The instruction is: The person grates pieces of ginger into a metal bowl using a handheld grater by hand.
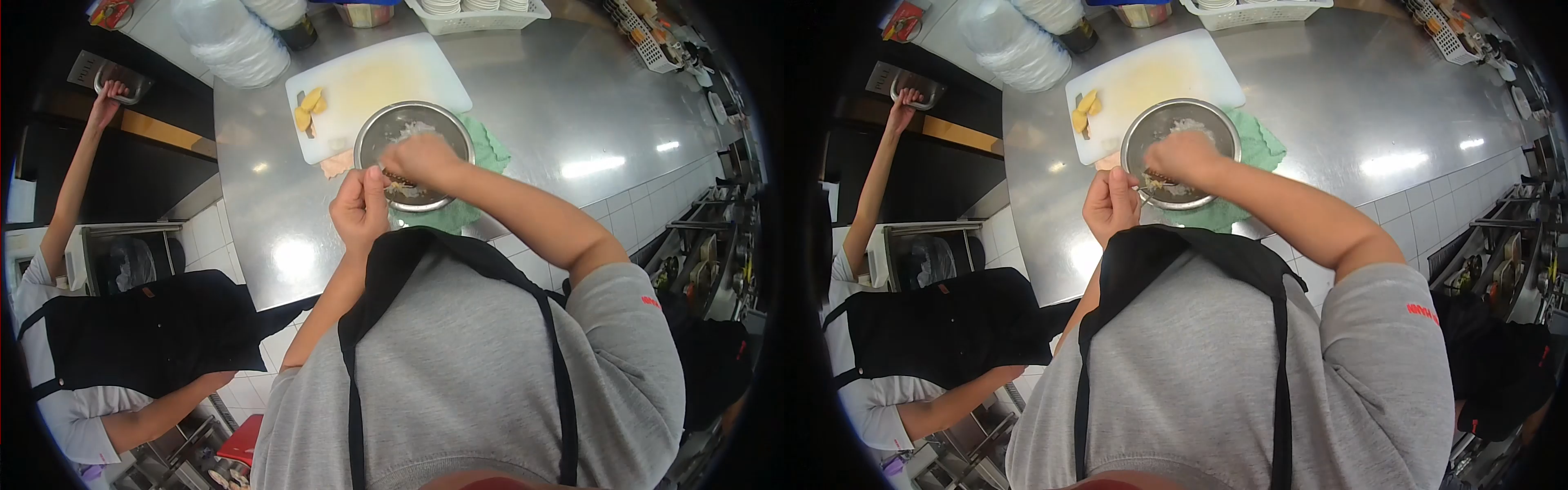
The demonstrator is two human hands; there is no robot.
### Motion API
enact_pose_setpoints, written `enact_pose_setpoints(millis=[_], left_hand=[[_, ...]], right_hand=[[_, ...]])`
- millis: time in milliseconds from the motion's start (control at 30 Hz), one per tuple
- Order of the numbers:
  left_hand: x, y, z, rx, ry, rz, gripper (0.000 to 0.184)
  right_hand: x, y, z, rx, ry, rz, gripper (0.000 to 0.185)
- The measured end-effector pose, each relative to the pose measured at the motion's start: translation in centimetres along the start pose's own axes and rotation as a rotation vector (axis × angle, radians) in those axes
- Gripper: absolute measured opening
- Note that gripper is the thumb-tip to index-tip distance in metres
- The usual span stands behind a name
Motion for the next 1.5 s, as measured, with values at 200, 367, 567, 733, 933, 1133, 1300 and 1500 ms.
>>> enact_pose_setpoints(millis=[200,367,567,733,933,1133,1300,1500], left_hand=[[-0.8,0.5,0.5,-0.046,-0.095,-0.038,0.026],[-0.1,-0.5,0.1,-0.035,-0.013,-0.003,0.025],[0.5,-0.2,0.3,-0.053,-0.162,0.054,0.023],[1.3,-0.7,0.5,-0.061,-0.167,0.087,0.022],[0.4,-0.7,0.0,-0.055,-0.092,0.048,0.022],[-0.9,0.3,-0.6,-0.041,-0.174,0.016,0.023],[1.1,-1.8,-0.2,-0.056,-0.064,0.036,0.023],[1.7,-2.2,0.6,-0.107,0.064,0.040,0.023]], right_hand=[[4.1,-0.9,3.3,-0.061,0.062,0.089,0.022],[-0.8,0.5,0.0,-0.080,-0.152,-0.008,0.025],[2.9,-1.2,3.3,-0.171,0.157,0.076,0.027],[-0.5,-0.1,0.9,-0.013,-0.144,-0.003,0.028],[-1.4,0.0,0.3,-0.045,-0.111,-0.008,0.026],[3.0,-0.2,3.4,-0.061,-0.016,0.158,0.029],[0.1,0.6,-0.1,0.051,-0.207,0.123,0.033],[4.5,-0.4,3.2,0.011,-0.036,0.171,0.034]])
Point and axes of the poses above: each hand's wrist, its own y-axis away from the middle knuckle, its own z-axis out of the palm, x = y × z, the point moved 10 cm from there along -y, towards the middle knuckle, and after that the axes turned 11 degrees about y, right-handed, at the moved point
